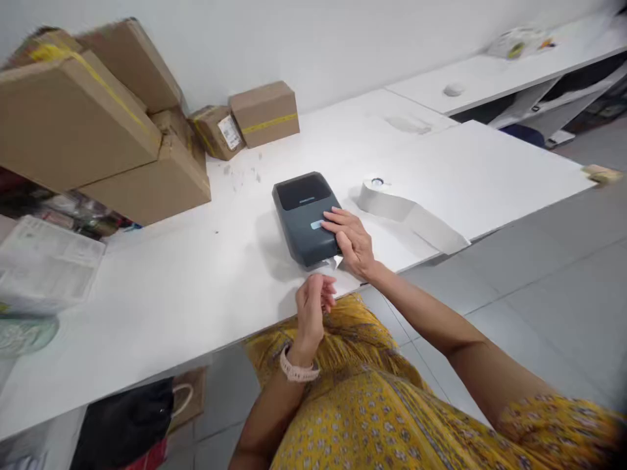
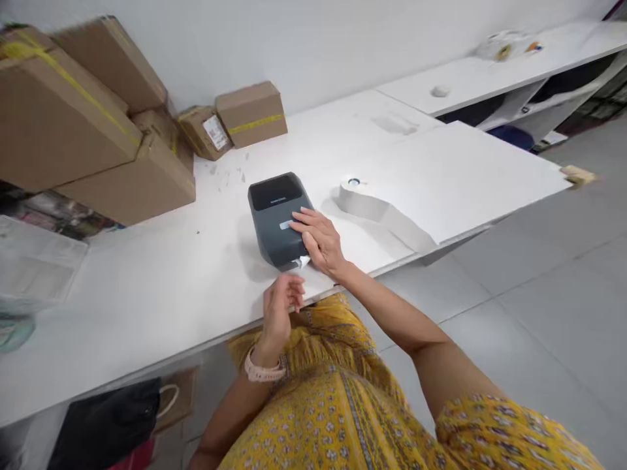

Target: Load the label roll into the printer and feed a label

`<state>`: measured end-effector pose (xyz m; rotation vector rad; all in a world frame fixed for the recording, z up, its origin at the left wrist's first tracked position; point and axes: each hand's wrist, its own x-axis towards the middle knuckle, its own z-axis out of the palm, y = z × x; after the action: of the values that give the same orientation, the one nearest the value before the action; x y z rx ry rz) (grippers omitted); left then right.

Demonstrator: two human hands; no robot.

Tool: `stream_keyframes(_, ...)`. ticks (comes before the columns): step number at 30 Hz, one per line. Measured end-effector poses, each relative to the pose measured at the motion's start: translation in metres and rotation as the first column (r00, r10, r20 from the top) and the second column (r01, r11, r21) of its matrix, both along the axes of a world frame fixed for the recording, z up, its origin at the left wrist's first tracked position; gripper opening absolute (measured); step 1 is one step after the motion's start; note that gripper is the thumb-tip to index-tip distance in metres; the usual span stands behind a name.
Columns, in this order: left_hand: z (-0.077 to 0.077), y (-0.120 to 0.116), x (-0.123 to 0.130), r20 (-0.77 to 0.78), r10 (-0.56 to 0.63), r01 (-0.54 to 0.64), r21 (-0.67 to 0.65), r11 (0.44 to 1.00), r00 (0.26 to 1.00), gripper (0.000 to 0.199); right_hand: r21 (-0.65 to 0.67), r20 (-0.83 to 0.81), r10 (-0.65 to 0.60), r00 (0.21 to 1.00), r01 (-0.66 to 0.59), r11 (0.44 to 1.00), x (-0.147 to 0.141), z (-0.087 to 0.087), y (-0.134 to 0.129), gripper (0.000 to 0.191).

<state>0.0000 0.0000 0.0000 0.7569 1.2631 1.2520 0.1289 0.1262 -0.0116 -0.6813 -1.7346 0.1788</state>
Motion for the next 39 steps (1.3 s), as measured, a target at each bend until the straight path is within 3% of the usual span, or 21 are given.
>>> stream_keyframes(2,0.008,0.020,0.010,0.105,-0.131,0.140,-0.090,0.986,0.986,0.062,-0.027,0.014,0.004,1.000,-0.004,1.000,0.002,0.001,0.000,0.042)
stream_keyframes(4,0.014,0.034,0.018,0.151,-0.188,0.208,-0.127,0.970,0.970,0.060,-0.048,0.024,0.009,1.000,-0.008,0.999,0.003,0.003,0.000,0.043)
stream_keyframes(8,0.012,0.037,0.024,0.047,-0.127,0.130,-0.085,0.988,0.991,0.054,-0.076,0.023,0.018,1.000,-0.016,0.997,0.004,0.003,-0.001,0.044)
stream_keyframes(14,-0.012,0.036,0.022,-0.121,-0.112,0.116,0.031,0.993,0.986,0.064,-0.037,0.063,0.011,0.998,-0.008,0.999,0.005,0.007,-0.003,0.041)
stream_keyframes(18,-0.013,0.035,0.014,-0.175,-0.166,0.173,0.025,0.985,0.970,0.062,-0.040,0.245,-0.027,0.969,0.038,0.998,0.011,0.026,-0.004,0.037)
stream_keyframes(22,-0.005,0.021,-0.007,-0.287,-0.268,0.299,0.069,0.952,0.920,0.051,0.014,0.481,-0.098,0.871,0.104,0.994,0.013,0.053,-0.002,0.032)
stream_keyframes(24,0.000,0.014,-0.020,-0.353,-0.196,0.256,0.130,0.958,0.915,0.047,0.058,0.551,-0.102,0.828,0.083,0.995,0.011,0.062,0.002,0.031)
stream_keyframes(27,0.007,0.010,-0.035,-0.397,0.086,0.041,0.301,0.953,0.914,0.044,0.058,0.602,-0.064,0.796,0.036,0.998,0.008,0.066,0.009,0.029)
stream_keyframes(30,0.009,0.017,-0.040,-0.348,0.438,-0.233,0.497,0.836,0.829,0.037,0.009,0.594,-0.039,0.803,0.042,0.999,0.007,0.061,0.010,0.024)
stream_keyframes(32,0.008,0.024,-0.039,-0.343,0.530,-0.315,0.517,0.796,0.776,0.030,-0.023,0.565,-0.037,0.824,0.061,0.998,0.009,0.054,0.007,0.022)
stream_keyframes(36,0.004,0.029,-0.033,-0.417,0.323,-0.183,0.342,0.922,0.850,0.057,-0.123,0.370,-0.035,0.928,0.087,0.989,0.013,0.027,-0.012,0.027)
stream_keyframes(39,0.003,0.025,-0.030,-0.465,0.251,-0.114,0.304,0.946,0.849,0.060,-0.297,0.068,-0.003,0.998,0.023,0.954,0.014,0.006,-0.029,0.039)
